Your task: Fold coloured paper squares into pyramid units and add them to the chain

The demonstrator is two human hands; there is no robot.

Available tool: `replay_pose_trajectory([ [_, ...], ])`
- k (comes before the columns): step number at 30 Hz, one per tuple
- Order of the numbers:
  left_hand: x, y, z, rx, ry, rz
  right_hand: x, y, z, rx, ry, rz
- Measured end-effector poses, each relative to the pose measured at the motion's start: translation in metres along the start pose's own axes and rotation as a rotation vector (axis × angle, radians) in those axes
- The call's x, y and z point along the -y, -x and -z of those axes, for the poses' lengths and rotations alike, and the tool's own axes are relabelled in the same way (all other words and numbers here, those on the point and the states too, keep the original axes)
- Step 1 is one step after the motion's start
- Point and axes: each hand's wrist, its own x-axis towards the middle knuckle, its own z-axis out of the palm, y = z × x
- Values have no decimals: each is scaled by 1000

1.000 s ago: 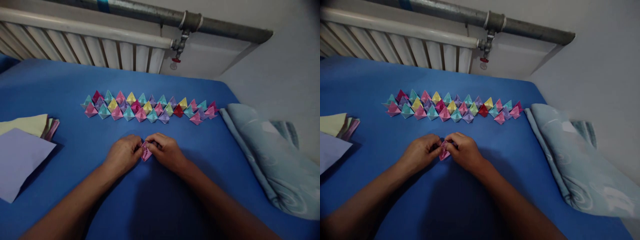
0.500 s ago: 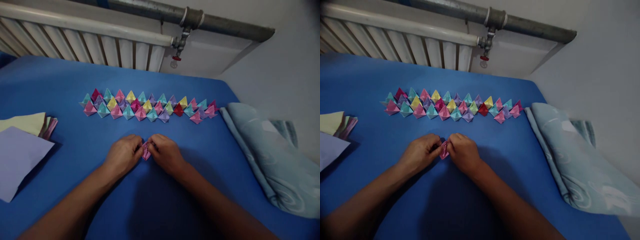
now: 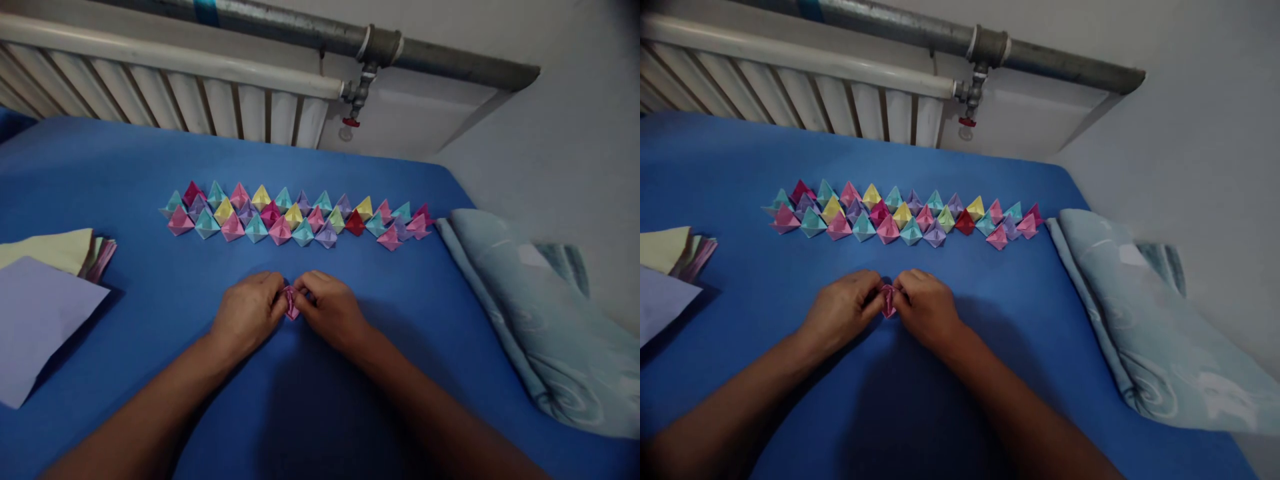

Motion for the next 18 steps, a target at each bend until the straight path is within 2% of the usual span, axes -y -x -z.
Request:
replay_pose_trajectory([
  [7, 3, 0, 4, 44, 180, 29, -5, 3, 7, 1, -210, -2],
  [12, 5, -1, 5, 72, 211, 44, -4, -1, 4, 15, -176, -28],
  [14, 5, -1, 5, 69, 224, 46, -4, -2, 2, 2, -188, -40],
  [18, 6, 1, 7, 11, 340, 77, -9, 2, 7, -48, -390, -114],
])
